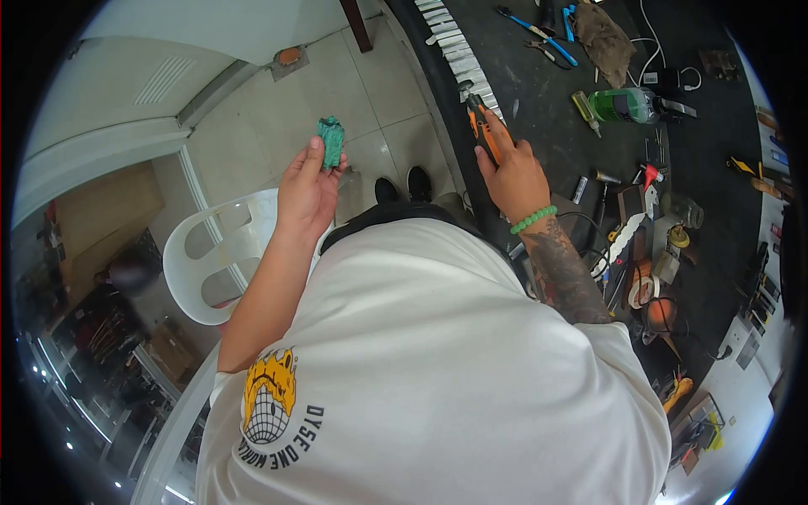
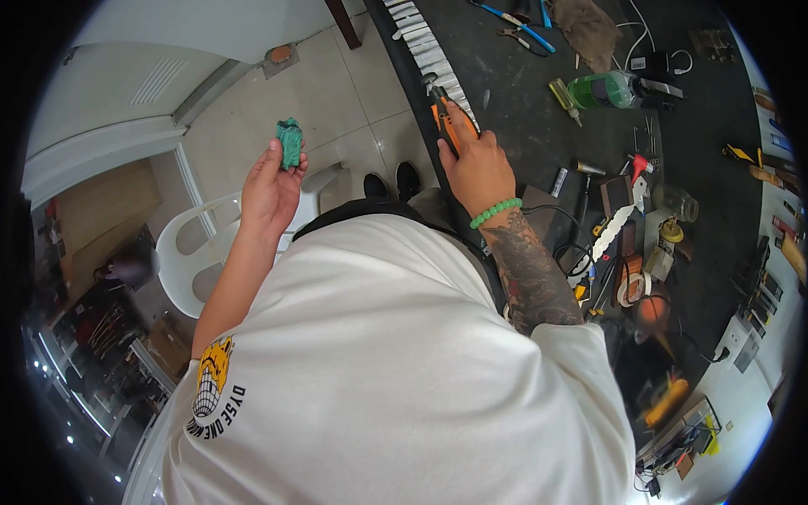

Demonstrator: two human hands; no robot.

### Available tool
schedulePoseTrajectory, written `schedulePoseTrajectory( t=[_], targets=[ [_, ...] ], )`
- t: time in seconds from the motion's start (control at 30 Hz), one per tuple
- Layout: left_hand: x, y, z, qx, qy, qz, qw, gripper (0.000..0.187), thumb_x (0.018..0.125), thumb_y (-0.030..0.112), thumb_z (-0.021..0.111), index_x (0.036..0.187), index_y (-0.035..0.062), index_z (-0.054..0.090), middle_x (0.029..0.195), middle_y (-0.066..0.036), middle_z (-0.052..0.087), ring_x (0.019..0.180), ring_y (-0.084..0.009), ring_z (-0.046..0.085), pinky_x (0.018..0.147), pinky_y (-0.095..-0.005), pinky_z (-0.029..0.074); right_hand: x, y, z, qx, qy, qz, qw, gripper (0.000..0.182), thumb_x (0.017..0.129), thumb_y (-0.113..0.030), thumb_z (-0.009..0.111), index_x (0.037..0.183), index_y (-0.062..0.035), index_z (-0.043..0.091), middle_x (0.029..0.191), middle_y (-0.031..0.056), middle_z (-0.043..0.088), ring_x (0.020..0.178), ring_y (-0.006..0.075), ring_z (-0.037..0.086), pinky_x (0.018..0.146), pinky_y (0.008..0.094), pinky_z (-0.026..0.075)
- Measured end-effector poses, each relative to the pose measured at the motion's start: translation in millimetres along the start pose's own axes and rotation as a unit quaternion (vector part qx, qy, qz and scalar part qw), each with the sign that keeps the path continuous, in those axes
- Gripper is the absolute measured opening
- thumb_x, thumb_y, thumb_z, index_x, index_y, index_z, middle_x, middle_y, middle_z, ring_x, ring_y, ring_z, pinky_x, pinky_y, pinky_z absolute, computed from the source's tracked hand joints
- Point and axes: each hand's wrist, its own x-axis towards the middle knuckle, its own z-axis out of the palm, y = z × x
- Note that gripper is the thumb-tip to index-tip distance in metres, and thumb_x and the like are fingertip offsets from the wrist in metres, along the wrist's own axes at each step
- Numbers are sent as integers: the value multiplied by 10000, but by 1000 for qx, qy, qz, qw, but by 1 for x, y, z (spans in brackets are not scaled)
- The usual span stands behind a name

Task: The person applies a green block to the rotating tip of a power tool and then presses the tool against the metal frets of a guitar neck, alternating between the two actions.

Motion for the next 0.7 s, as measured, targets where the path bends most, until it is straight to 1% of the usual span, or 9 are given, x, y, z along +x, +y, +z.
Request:
schedulePoseTrajectory(
  t=[0.17,0.27,0.37,0.43,0.47,0.53,0.57,0.67,0.7],
  targets=[
    [1,1,-2,1,-7,3,1000,335,1023,350,677,1135,35,664,1064,-57,685,974,-174,610,937,-330,490,5,9,-7,10,8,19,1000,651,990,-358,651,1587,-333,393,978,224,655,835,419,715,768,494,593],
    [2,-2,-5,-6,0,8,1000,327,1022,342,681,1153,43,667,1070,-45,692,975,-166,614,921,-327,494,8,10,-18,13,28,20,999,634,996,-364,644,1583,-319,408,933,219,656,827,415,714,771,490,587],
    [2,-2,-3,12,-27,-10,1000,353,1018,345,686,1209,49,656,1087,-32,690,976,-153,613,897,-318,484,3,-7,-34,76,-19,9,997,631,981,-342,667,1567,-296,438,915,231,670,836,425,719,747,496,586],
    [2,0,4,15,-29,-10,999,369,1017,350,687,1229,50,646,1101,-31,686,976,-150,609,894,-316,476,-5,-22,-43,185,-51,-108,975,624,974,-317,685,1554,-252,462,842,224,670,836,418,720,756,474,577],
    [2,1,6,16,-34,-12,999,385,1017,354,687,1249,51,637,1115,-30,682,976,-147,606,892,-314,468,-10,-30,-46,185,-51,-108,975,624,974,-317,685,1554,-252,462,842,224,670,836,418,720,756,474,577],
    [4,1,8,18,-37,-11,999,396,1017,357,686,1261,51,629,1125,-29,678,974,-147,602,891,-313,462,-19,-48,-52,280,-94,-160,942,627,966,-299,699,1546,-221,473,815,219,662,805,414,714,747,457,572],
    [5,1,9,19,-40,-8,999,407,1017,360,685,1274,51,621,1134,-29,673,973,-147,599,891,-313,456,-22,-56,-62,259,-143,-143,945,623,963,-248,718,1538,-180,491,912,213,710,834,378,726,777,408,558],
    [7,3,9,16,-36,-5,999,405,1017,359,684,1267,46,624,1129,-30,674,971,-152,598,888,-314,458,-26,-71,-67,235,-167,-152,945,614,966,-245,710,1536,-186,489,919,219,706,828,386,720,761,400,558],
    [7,3,8,15,-37,-4,999,405,1017,359,684,1267,46,624,1129,-30,674,971,-152,598,888,-314,458,-27,-75,-67,227,-173,-136,949,625,967,-251,709,1543,-194,474,913,222,699,819,389,714,748,405,561]
  ],
)
